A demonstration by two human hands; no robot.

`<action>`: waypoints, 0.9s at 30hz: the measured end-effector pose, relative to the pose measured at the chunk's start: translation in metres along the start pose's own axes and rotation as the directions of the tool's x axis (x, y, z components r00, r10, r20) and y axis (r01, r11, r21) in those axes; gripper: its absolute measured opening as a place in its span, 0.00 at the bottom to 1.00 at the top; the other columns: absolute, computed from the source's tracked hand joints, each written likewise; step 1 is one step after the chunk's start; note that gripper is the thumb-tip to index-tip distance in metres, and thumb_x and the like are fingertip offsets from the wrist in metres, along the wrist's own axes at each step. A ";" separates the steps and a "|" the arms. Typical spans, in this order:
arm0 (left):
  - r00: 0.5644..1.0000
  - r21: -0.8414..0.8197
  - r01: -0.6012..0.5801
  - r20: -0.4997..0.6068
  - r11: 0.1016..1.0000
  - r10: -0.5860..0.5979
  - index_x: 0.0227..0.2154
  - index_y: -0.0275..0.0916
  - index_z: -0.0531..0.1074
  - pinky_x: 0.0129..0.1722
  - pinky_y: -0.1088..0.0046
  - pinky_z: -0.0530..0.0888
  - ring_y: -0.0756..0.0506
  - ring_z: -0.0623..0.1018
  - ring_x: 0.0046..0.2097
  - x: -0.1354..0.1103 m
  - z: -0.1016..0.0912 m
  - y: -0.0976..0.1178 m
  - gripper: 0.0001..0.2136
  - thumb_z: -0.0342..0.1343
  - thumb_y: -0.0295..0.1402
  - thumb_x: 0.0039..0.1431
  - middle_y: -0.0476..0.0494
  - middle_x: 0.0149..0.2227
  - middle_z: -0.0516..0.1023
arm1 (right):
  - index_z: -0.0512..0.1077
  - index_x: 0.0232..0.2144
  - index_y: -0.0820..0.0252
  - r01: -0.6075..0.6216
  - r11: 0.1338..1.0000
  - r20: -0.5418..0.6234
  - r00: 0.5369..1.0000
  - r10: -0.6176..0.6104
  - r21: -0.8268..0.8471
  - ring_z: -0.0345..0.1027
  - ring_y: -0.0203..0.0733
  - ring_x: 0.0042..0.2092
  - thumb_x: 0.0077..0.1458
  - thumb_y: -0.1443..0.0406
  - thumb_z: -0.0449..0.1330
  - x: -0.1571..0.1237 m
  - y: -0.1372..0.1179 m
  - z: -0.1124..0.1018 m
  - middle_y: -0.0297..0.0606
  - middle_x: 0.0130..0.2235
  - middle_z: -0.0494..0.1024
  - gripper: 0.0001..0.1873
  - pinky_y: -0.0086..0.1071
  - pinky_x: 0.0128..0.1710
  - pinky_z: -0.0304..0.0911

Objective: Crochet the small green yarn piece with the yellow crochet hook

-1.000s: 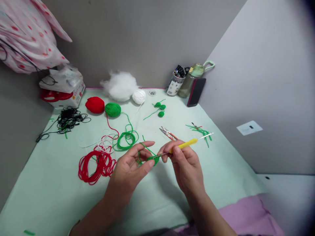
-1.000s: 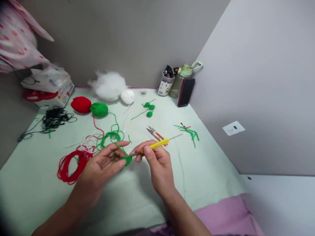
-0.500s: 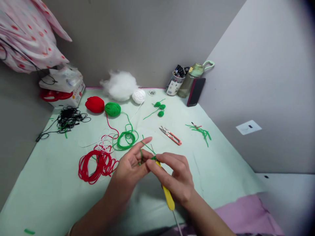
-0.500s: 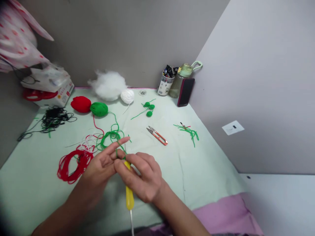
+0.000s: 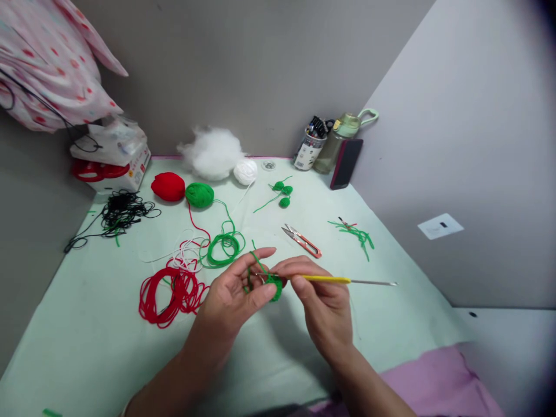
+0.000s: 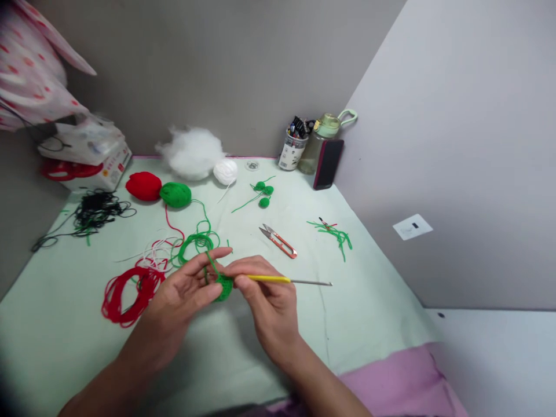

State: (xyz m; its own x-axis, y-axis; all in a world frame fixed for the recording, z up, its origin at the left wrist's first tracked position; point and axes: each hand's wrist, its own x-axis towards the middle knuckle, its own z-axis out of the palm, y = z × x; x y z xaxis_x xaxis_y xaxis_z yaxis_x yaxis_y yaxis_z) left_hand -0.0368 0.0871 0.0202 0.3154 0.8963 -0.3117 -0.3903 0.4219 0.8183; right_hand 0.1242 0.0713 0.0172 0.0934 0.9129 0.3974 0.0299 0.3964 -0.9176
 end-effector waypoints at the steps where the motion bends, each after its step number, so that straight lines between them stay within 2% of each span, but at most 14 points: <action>1: 1.000 0.004 -0.007 -0.015 1.000 0.007 0.54 0.47 0.83 0.46 0.69 0.71 0.46 0.73 0.40 0.000 0.001 0.000 0.22 0.73 0.34 0.55 0.48 0.37 0.77 | 0.85 0.41 0.53 0.015 1.000 -0.004 1.000 -0.015 -0.027 0.79 0.43 0.40 0.69 0.64 0.63 -0.001 -0.001 0.001 0.40 0.38 0.86 0.09 0.35 0.38 0.75; 9: 0.999 0.043 -0.021 -0.043 0.999 0.022 0.60 0.47 0.79 0.45 0.70 0.71 0.47 0.74 0.40 -0.003 0.004 0.001 0.27 0.72 0.32 0.56 0.49 0.37 0.78 | 0.85 0.42 0.50 0.088 0.986 -0.003 0.996 -0.090 -0.139 0.78 0.43 0.38 0.70 0.64 0.62 -0.002 -0.002 0.000 0.39 0.36 0.84 0.10 0.36 0.35 0.75; 12: 0.996 0.026 -0.018 -0.086 1.000 0.020 0.61 0.46 0.77 0.43 0.73 0.71 0.49 0.73 0.38 -0.005 0.008 -0.002 0.29 0.74 0.35 0.55 0.52 0.33 0.76 | 0.84 0.49 0.46 0.239 0.881 0.066 0.970 -0.232 -0.408 0.79 0.45 0.41 0.68 0.69 0.62 -0.008 -0.001 0.002 0.41 0.41 0.84 0.15 0.38 0.39 0.76; 14: 0.997 -0.054 0.015 -0.075 0.998 -0.019 0.62 0.44 0.76 0.44 0.73 0.71 0.48 0.75 0.39 -0.005 0.010 -0.004 0.31 0.75 0.36 0.55 0.52 0.33 0.77 | 0.82 0.54 0.44 0.300 0.824 0.078 0.951 -0.300 -0.480 0.79 0.46 0.43 0.67 0.71 0.62 -0.011 0.000 0.003 0.42 0.44 0.84 0.19 0.40 0.40 0.77; 16: 0.998 -0.138 0.060 -0.021 0.989 -0.063 0.62 0.41 0.75 0.48 0.71 0.72 0.47 0.77 0.42 -0.004 0.011 -0.005 0.32 0.75 0.35 0.54 0.49 0.35 0.80 | 0.83 0.53 0.44 0.256 0.890 0.036 0.964 -0.262 -0.377 0.79 0.45 0.43 0.68 0.70 0.62 -0.012 0.002 0.004 0.42 0.43 0.84 0.19 0.38 0.39 0.77; 19: 0.996 -0.171 0.083 0.027 0.982 -0.080 0.62 0.41 0.75 0.50 0.70 0.70 0.48 0.76 0.42 -0.003 0.009 -0.003 0.31 0.74 0.33 0.55 0.48 0.38 0.82 | 0.84 0.47 0.46 0.087 0.991 0.006 0.996 -0.087 -0.102 0.78 0.44 0.42 0.69 0.67 0.62 -0.007 0.008 0.002 0.39 0.40 0.84 0.13 0.37 0.40 0.76; 23: 0.994 -0.186 0.113 0.026 0.976 -0.110 0.61 0.41 0.76 0.48 0.70 0.68 0.48 0.74 0.42 -0.003 0.006 0.000 0.30 0.73 0.33 0.55 0.49 0.37 0.80 | 0.85 0.45 0.46 -0.022 0.992 0.016 1.000 0.021 0.125 0.76 0.42 0.44 0.69 0.63 0.63 -0.003 0.015 -0.002 0.37 0.40 0.84 0.09 0.35 0.43 0.72; 27: 0.984 -0.229 0.172 0.078 0.958 -0.158 0.60 0.41 0.78 0.42 0.70 0.66 0.47 0.72 0.39 -0.003 0.005 0.001 0.28 0.70 0.31 0.55 0.46 0.38 0.80 | 0.85 0.40 0.50 -0.151 0.947 0.034 0.988 0.148 0.284 0.74 0.38 0.36 0.68 0.59 0.65 0.000 0.014 -0.004 0.36 0.36 0.81 0.08 0.32 0.37 0.70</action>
State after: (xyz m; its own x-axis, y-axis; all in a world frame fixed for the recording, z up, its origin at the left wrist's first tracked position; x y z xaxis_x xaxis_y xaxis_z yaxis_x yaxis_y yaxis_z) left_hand -0.0335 0.0844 0.0241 0.4397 0.8047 -0.3988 -0.5179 0.5900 0.6195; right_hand 0.1284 0.0764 0.0039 0.0632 0.9642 0.2577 -0.2681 0.2651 -0.9262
